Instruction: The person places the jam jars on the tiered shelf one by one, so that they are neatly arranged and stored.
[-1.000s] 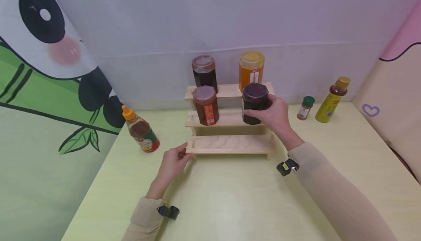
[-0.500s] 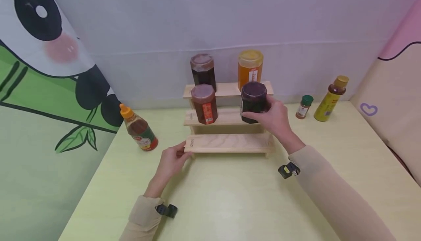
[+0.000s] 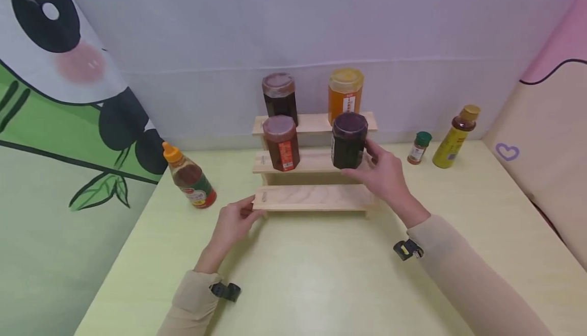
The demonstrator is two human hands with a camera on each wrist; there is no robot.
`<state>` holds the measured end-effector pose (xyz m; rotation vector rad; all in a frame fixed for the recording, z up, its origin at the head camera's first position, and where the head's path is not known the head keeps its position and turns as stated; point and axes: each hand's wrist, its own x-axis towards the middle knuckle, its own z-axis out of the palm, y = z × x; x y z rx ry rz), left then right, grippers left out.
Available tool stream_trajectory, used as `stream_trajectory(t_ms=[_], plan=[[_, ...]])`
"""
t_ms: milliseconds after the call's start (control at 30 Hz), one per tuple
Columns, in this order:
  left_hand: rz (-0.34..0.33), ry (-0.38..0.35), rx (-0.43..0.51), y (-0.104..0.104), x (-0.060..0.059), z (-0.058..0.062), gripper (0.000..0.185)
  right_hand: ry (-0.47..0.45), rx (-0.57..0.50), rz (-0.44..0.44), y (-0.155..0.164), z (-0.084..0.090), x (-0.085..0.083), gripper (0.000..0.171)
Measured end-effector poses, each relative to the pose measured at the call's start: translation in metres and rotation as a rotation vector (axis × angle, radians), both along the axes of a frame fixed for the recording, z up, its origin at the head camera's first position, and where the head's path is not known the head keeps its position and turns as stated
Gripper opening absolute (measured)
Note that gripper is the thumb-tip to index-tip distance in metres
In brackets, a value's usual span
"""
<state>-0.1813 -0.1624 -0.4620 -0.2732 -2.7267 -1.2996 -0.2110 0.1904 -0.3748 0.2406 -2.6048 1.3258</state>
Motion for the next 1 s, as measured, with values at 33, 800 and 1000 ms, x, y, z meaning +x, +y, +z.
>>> stream_trajectory(t_ms=[33,800,1000], plan=[[0.006,-0.003,0.003,-0.001,0.000,0.000,0.051,0.002,0.023,-0.001,0.000,-0.001,0.001,0.091],[0.012,0.037,-0.266,-0.015,-0.004,0.009,0.102,-0.068,0.302,0.065,0.024,-0.029,0.024,0.090],[-0.027,0.071,-0.432,-0.020,-0.004,0.008,0.117,-0.085,0.408,0.040,0.037,-0.036,0.031,0.098]])
